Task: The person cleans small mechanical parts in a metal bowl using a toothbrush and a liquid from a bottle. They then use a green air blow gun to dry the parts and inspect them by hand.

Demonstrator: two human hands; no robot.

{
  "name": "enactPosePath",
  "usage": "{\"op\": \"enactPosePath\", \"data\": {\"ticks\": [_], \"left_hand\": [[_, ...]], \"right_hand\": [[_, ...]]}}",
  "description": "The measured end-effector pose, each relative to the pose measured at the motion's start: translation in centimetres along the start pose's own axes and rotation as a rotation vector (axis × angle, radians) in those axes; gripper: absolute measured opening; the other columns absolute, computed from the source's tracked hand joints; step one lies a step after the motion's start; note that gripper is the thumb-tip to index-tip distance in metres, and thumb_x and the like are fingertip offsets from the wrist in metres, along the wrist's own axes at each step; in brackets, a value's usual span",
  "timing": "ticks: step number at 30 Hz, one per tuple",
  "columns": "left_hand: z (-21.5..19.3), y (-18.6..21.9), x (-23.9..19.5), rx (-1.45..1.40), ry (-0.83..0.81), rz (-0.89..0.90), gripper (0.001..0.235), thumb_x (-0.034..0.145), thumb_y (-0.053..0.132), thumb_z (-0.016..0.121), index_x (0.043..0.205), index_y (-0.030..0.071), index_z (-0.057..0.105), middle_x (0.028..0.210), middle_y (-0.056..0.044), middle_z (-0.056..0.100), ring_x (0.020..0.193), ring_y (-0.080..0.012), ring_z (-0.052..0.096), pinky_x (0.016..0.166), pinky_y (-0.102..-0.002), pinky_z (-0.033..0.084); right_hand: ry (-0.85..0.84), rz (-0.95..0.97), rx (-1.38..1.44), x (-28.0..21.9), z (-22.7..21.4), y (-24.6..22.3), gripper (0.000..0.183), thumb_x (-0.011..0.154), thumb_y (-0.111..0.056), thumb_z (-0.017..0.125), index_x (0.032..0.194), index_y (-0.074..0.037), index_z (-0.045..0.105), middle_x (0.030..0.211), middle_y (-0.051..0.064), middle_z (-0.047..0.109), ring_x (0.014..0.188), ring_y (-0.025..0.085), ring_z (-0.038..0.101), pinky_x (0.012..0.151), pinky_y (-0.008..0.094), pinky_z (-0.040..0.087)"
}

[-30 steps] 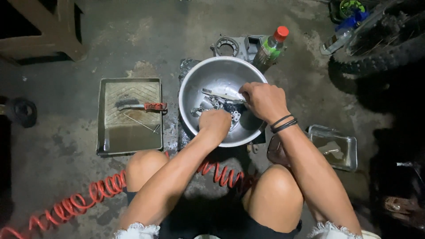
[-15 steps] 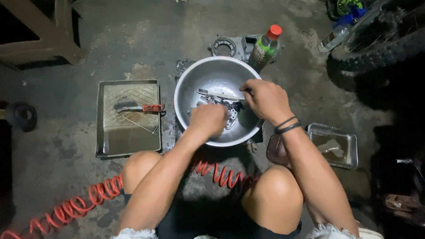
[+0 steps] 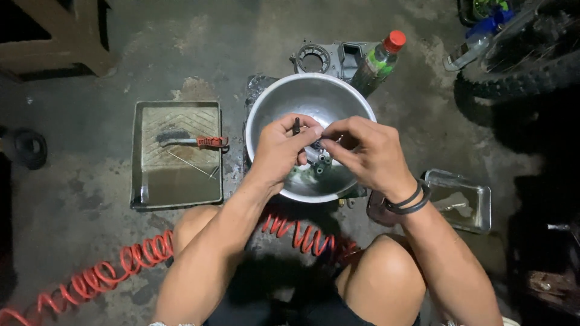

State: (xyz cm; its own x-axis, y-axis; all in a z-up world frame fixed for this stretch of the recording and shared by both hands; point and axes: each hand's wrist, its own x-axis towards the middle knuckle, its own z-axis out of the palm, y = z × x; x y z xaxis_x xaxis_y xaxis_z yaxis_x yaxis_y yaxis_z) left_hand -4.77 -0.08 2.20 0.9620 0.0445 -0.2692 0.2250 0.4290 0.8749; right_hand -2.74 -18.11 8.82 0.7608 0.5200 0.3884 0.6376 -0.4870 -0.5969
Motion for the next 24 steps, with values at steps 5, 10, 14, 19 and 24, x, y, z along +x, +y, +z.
{"op": "enactPosePath", "data": {"ticks": [5, 10, 14, 19, 24], "left_hand": [[0.2, 0.9, -1.2, -0.004, -0.034, 0.048, 0.022, 0.089, 0.015, 0.078, 0.108, 0.005, 0.076, 0.087, -0.010, 0.071, 0.041, -0.0065, 0.055, 0.040, -0.019, 0.046], [0.3, 1.4, -2.2, 0.035, -0.131, 0.245, 0.035, 0.081, 0.006, 0.084, 0.114, 0.003, 0.076, 0.100, -0.016, 0.076, 0.053, -0.0032, 0.057, 0.044, -0.018, 0.051], [0.3, 0.7, -1.9, 0.239, -0.114, 0.568, 0.030, 0.081, 0.017, 0.089, 0.109, 0.013, 0.080, 0.100, -0.005, 0.075, 0.096, -0.0123, 0.070, 0.093, -0.030, 0.055], [0.6, 0.8, -2.1, 0.238, -0.090, 0.572, 0.026, 0.082, 0.017, 0.089, 0.107, 0.014, 0.080, 0.098, -0.004, 0.074, 0.094, -0.0101, 0.069, 0.093, -0.028, 0.055], [0.8, 0.7, -2.1, 0.257, -0.054, 0.641, 0.022, 0.082, 0.016, 0.089, 0.102, 0.014, 0.080, 0.096, -0.004, 0.075, 0.094, -0.0134, 0.071, 0.090, -0.031, 0.055]], "right_hand": [[-0.001, 0.173, 0.268, -0.3, 0.1, 0.8, 0.011, 0.090, -0.003, 0.078, 0.100, -0.009, 0.076, 0.074, 0.008, 0.073, 0.064, 0.017, 0.070, 0.061, 0.029, 0.059], [0.046, 0.351, 0.645, -0.6, 0.7, 2.4, 0.012, 0.093, 0.003, 0.073, 0.105, 0.002, 0.070, 0.074, 0.014, 0.071, 0.064, 0.017, 0.069, 0.060, 0.031, 0.060], [0.066, 0.421, 0.767, -0.9, 1.2, 2.8, 0.011, 0.093, 0.004, 0.073, 0.103, 0.004, 0.068, 0.074, 0.017, 0.069, 0.062, 0.020, 0.071, 0.056, 0.031, 0.060], [0.089, 0.469, 0.785, -1.1, 1.1, 2.7, 0.012, 0.091, 0.001, 0.075, 0.100, 0.005, 0.069, 0.074, 0.018, 0.070, 0.061, 0.021, 0.072, 0.056, 0.031, 0.060], [0.071, 0.475, 0.762, -1.2, 1.0, 2.8, 0.012, 0.091, 0.000, 0.076, 0.100, 0.005, 0.071, 0.074, 0.018, 0.072, 0.061, 0.020, 0.071, 0.057, 0.031, 0.060]]}}
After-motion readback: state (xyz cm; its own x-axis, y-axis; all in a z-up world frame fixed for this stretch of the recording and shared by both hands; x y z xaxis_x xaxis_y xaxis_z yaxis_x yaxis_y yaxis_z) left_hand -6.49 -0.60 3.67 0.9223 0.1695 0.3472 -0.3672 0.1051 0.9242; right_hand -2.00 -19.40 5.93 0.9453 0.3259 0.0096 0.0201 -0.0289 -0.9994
